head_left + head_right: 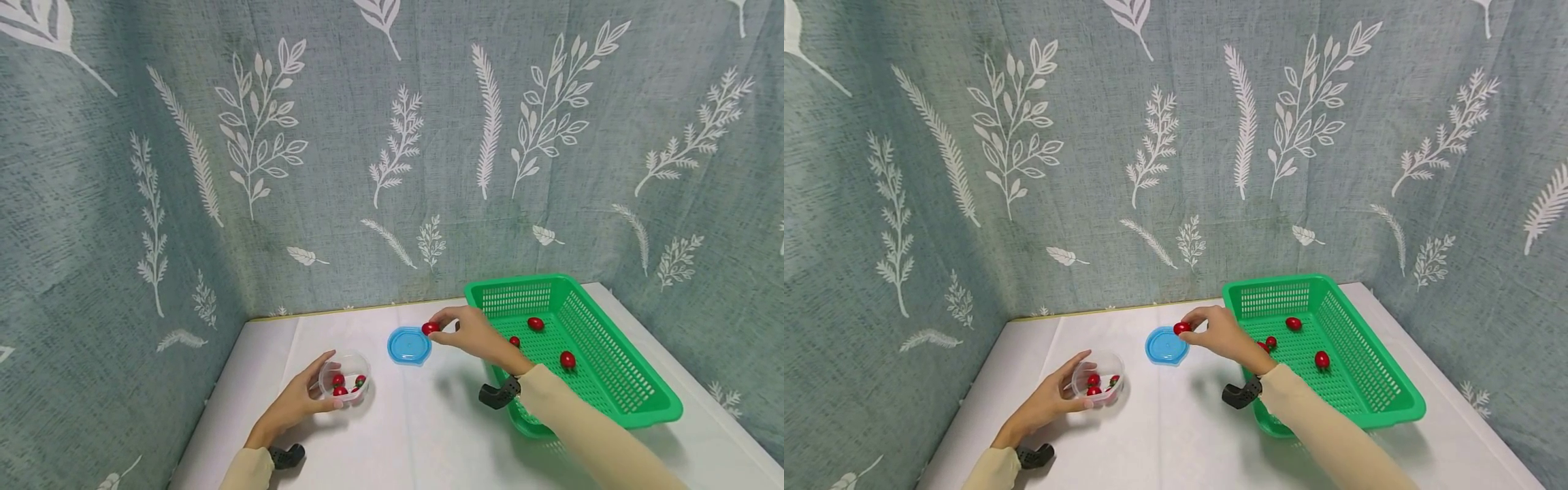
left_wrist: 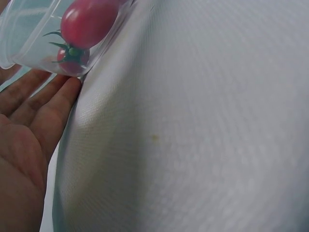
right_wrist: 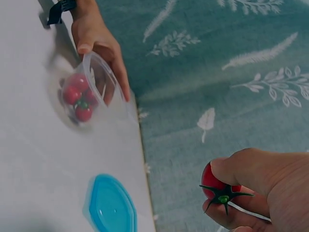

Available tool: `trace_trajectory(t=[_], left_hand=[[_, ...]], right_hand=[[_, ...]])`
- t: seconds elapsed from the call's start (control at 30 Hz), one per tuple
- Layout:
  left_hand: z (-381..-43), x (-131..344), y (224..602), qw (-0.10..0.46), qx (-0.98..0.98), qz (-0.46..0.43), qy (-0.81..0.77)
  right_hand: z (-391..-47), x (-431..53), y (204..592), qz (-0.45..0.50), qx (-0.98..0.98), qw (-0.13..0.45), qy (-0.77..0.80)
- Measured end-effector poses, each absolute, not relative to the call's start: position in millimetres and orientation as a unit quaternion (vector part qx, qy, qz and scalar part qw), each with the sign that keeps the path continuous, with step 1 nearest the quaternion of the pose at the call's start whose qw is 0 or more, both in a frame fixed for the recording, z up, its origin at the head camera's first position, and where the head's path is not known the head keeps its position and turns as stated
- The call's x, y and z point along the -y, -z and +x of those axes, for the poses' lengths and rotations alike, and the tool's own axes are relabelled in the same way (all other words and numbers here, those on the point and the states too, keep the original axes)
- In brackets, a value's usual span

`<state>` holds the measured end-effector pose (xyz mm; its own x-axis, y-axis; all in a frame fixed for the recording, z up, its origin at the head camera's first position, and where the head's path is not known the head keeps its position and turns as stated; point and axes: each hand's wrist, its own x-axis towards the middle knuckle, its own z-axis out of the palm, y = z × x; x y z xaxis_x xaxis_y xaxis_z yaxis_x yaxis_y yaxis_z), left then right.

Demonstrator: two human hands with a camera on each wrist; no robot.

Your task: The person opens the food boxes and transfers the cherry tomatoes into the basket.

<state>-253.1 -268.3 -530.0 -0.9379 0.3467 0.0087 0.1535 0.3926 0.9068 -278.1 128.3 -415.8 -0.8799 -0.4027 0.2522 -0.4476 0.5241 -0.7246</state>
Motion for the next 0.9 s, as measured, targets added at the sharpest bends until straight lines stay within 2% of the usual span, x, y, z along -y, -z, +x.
trace_trajectory(t=[0.33, 0.6, 0.9], left_hand=[[-255, 271, 531, 0.097, -0.824, 0.155, -0.536], [-255, 267, 530, 0.100, -0.821, 0.148, -0.542], [-250, 268, 528, 0.101, -0.822, 0.140, -0.543]], right_hand=[[-278, -161, 420, 0.210, 0.880, 0.036, -0.424], [-268, -195, 416, 0.165, 0.887, 0.012, -0.430], [-266, -221, 418, 0.166, 0.892, 0.026, -0.420]])
